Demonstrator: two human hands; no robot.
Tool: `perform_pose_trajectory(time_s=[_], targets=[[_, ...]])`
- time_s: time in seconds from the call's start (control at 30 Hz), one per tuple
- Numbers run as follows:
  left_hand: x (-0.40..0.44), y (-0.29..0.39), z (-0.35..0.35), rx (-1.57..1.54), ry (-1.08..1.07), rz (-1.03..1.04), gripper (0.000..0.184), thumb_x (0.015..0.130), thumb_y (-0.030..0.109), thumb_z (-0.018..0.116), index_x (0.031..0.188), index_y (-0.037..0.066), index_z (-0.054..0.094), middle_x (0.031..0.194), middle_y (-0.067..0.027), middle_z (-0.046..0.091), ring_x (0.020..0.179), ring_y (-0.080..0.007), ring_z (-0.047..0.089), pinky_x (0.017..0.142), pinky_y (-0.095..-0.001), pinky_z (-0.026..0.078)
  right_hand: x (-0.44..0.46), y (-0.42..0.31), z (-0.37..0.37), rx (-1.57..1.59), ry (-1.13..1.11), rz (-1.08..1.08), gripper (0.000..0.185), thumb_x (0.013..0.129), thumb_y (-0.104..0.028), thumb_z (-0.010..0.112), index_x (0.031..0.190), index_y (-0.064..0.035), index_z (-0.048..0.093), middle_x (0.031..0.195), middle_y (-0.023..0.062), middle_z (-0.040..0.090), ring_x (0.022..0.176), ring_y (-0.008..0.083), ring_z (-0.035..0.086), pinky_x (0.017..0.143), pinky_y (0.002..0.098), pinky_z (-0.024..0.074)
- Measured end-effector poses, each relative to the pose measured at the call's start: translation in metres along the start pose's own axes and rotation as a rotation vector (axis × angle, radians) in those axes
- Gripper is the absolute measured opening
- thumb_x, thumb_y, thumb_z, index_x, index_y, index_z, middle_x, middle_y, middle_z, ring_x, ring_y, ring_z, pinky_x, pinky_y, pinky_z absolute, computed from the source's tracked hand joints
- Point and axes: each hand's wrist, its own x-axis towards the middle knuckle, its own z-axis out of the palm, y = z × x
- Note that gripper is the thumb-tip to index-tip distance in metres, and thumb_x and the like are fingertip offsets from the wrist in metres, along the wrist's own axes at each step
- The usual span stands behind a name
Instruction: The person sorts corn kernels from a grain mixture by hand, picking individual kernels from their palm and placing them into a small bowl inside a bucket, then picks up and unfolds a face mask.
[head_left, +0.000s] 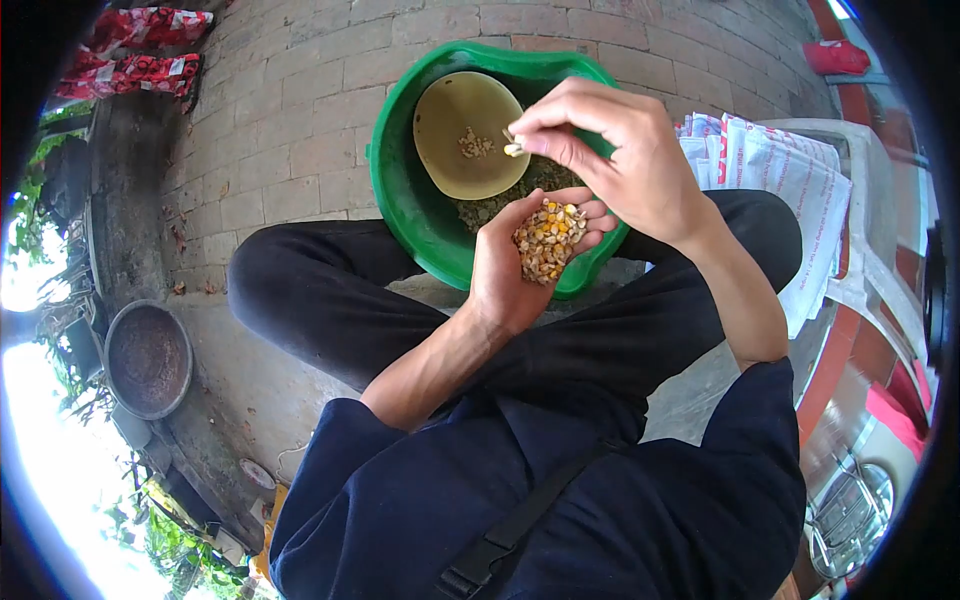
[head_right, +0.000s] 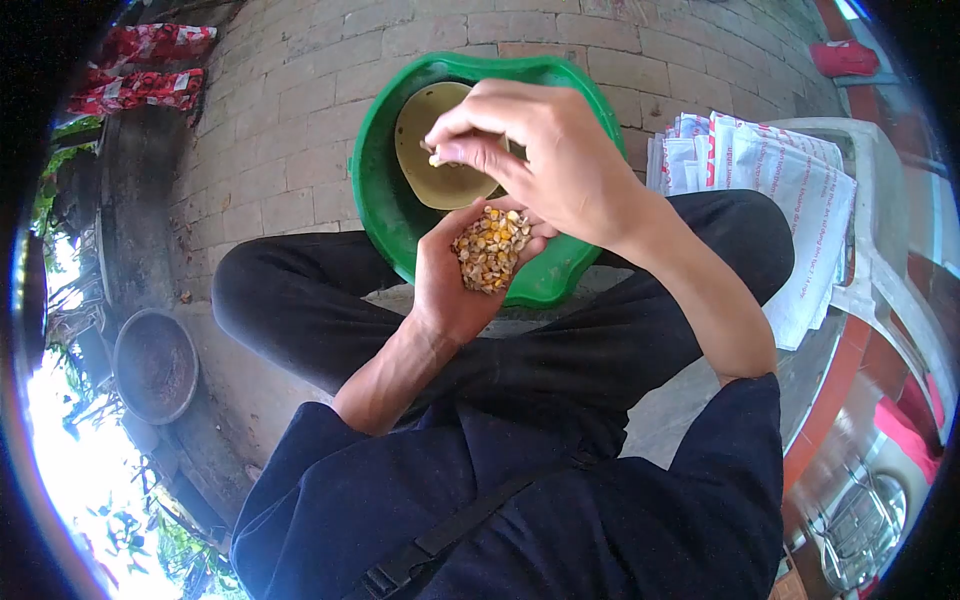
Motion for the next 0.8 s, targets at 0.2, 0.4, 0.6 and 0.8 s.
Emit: perform_pose_trajectory(time_s=[0.2, 0.4, 0.6, 0.8], targets=[[0.002, 0.002, 0.002, 0.032, 0.046, 0.003, 0.046, 0.101, 0.026, 0.031, 0.119, -0.01, 0.053, 0.113, -0.0237, 0.063, 0.108, -0.036, 0.062, 0.097, -0.0411, 0.048, 0.004, 0.007, 0.002, -0.026, 0.084, 0.03, 0.012, 0.085, -0.006, 0.068, 0.097, -0.0022, 0.069, 0.089, 0.009, 0.07, 0.079, 0.0189, 0.069, 0.068, 0.0277, 0.0544], [0.0, 0.003, 0.002, 0.037, 0.045, 0.0, 0.046, 0.102, 0.025, 0.03, 0.119, -0.01, 0.053, 0.112, -0.024, 0.063, 0.108, -0.0361, 0.062, 0.097, -0.041, 0.049, 0.003, 0.01, 0.007, -0.023, 0.129, 0.083, 0.012, 0.088, -0.004, 0.065, 0.099, -0.0021, 0.069, 0.091, 0.0089, 0.07, 0.084, 0.021, 0.07, 0.073, 0.029, 0.055], [-0.001, 0.004, 0.0, 0.035, 0.028, 0.006, 0.046, 0.102, 0.025, 0.03, 0.119, -0.01, 0.053, 0.112, -0.0242, 0.063, 0.107, -0.0359, 0.062, 0.097, -0.0406, 0.049, 0.003, 0.013, 0.003, -0.099, 0.134, -0.016, 0.012, 0.088, -0.001, 0.063, 0.098, -0.0009, 0.068, 0.096, 0.01, 0.069, 0.085, 0.0226, 0.069, 0.075, 0.0304, 0.0547], [-0.001, 0.004, 0.0, -0.026, 0.046, 0.059, 0.04, 0.101, 0.025, 0.034, 0.115, -0.005, 0.056, 0.109, -0.0173, 0.065, 0.102, -0.0275, 0.064, 0.09, -0.0365, 0.052, -0.002, 0.001, -0.004, -0.141, -0.11, -0.105, 0.012, 0.082, -0.005, 0.069, 0.093, -0.0028, 0.067, 0.091, 0.0078, 0.065, 0.086, 0.0228, 0.065, 0.076, 0.0338, 0.0536]])
